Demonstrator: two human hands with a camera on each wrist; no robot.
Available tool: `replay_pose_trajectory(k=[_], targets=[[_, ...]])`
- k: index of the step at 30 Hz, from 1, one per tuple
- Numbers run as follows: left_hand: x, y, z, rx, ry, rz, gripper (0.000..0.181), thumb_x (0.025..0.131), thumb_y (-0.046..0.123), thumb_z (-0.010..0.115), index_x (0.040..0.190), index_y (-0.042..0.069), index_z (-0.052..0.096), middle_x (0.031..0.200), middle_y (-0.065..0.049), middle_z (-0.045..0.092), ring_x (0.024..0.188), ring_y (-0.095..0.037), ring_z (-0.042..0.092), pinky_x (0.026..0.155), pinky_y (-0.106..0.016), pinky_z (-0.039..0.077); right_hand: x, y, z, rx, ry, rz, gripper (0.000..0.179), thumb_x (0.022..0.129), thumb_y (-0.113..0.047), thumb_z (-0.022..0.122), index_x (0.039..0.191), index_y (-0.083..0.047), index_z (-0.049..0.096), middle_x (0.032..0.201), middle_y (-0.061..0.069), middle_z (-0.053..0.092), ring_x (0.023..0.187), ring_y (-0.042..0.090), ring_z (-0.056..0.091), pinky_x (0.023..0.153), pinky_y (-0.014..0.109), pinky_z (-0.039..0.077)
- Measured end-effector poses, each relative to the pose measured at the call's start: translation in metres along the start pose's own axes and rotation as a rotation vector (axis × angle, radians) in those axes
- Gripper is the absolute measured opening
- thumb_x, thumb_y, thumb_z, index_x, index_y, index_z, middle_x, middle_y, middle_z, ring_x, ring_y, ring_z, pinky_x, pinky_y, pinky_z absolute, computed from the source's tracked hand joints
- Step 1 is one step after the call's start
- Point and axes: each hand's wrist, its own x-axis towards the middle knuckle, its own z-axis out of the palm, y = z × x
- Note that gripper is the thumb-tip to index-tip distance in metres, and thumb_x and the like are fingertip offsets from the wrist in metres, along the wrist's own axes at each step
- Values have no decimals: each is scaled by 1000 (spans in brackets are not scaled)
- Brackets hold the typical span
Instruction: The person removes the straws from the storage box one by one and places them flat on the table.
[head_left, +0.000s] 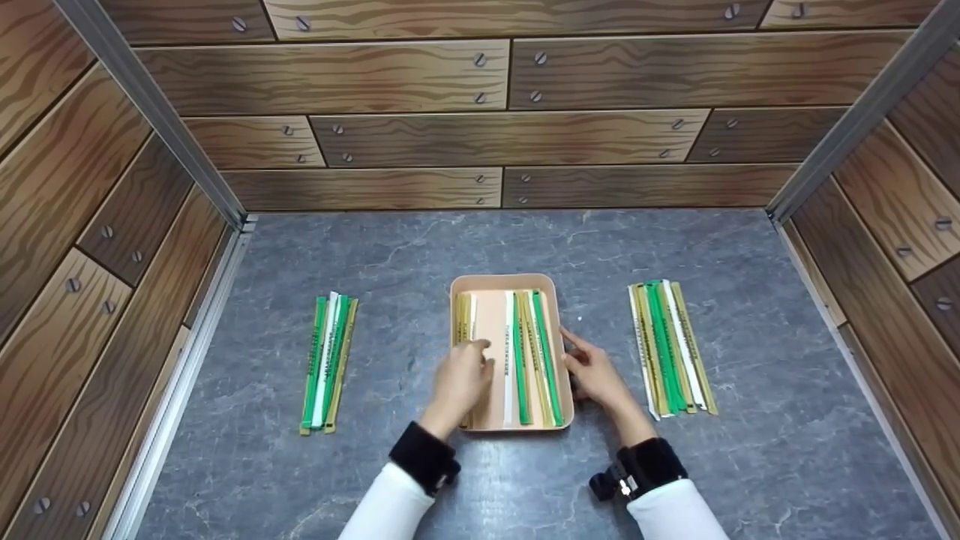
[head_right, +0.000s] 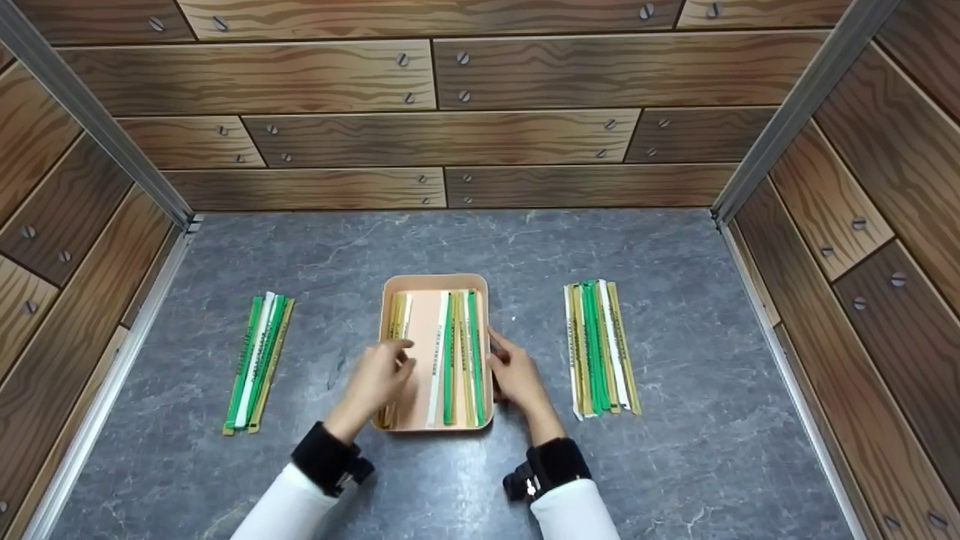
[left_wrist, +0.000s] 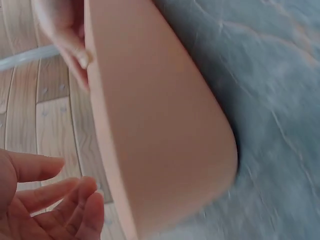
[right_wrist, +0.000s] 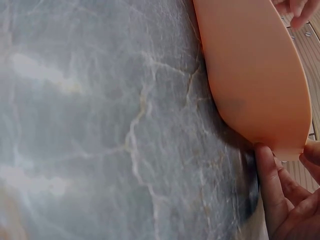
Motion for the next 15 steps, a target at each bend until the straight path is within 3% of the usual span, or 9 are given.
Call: replay_pose_trajectory(k=[3, 7, 11, 15], targets=[[4, 5, 13, 36, -48, -6, 25, 86, 2, 66, 111, -4, 69, 96, -20, 69, 81, -31, 67, 70, -39, 57, 0, 0, -1, 9, 3, -4, 52, 100, -5, 53, 150, -17, 44, 111, 24, 61, 79, 26, 65, 52, 44, 57], [5, 7, 27, 87, -83, -24, 15, 84, -1, 64, 97, -3, 70, 86, -19, 68, 74, -34, 66, 64, -43, 56, 0, 0, -1, 1, -7, -19, 52, 100, -5, 53, 150, -16, 43, 113, 25, 61, 79, 26, 65, 52, 43, 57], [8, 10, 32, 118, -142, -100, 4, 84, 1, 64, 86, -1, 67, 79, -17, 65, 69, -31, 65, 59, -43, 55, -1, 0, 0, -3, -8, -20, 52, 100, -5, 53, 150, -16, 43, 111, 24, 62, 79, 26, 65, 51, 43, 57], [11, 11, 36, 162, -167, -140, 5, 84, 4, 66, 79, 2, 65, 77, -16, 66, 67, -30, 65, 56, -42, 54, -1, 0, -1, -1, 1, -15, 51, 100, -5, 53, 150, -16, 43, 109, 23, 62, 78, 26, 65, 51, 43, 57]])
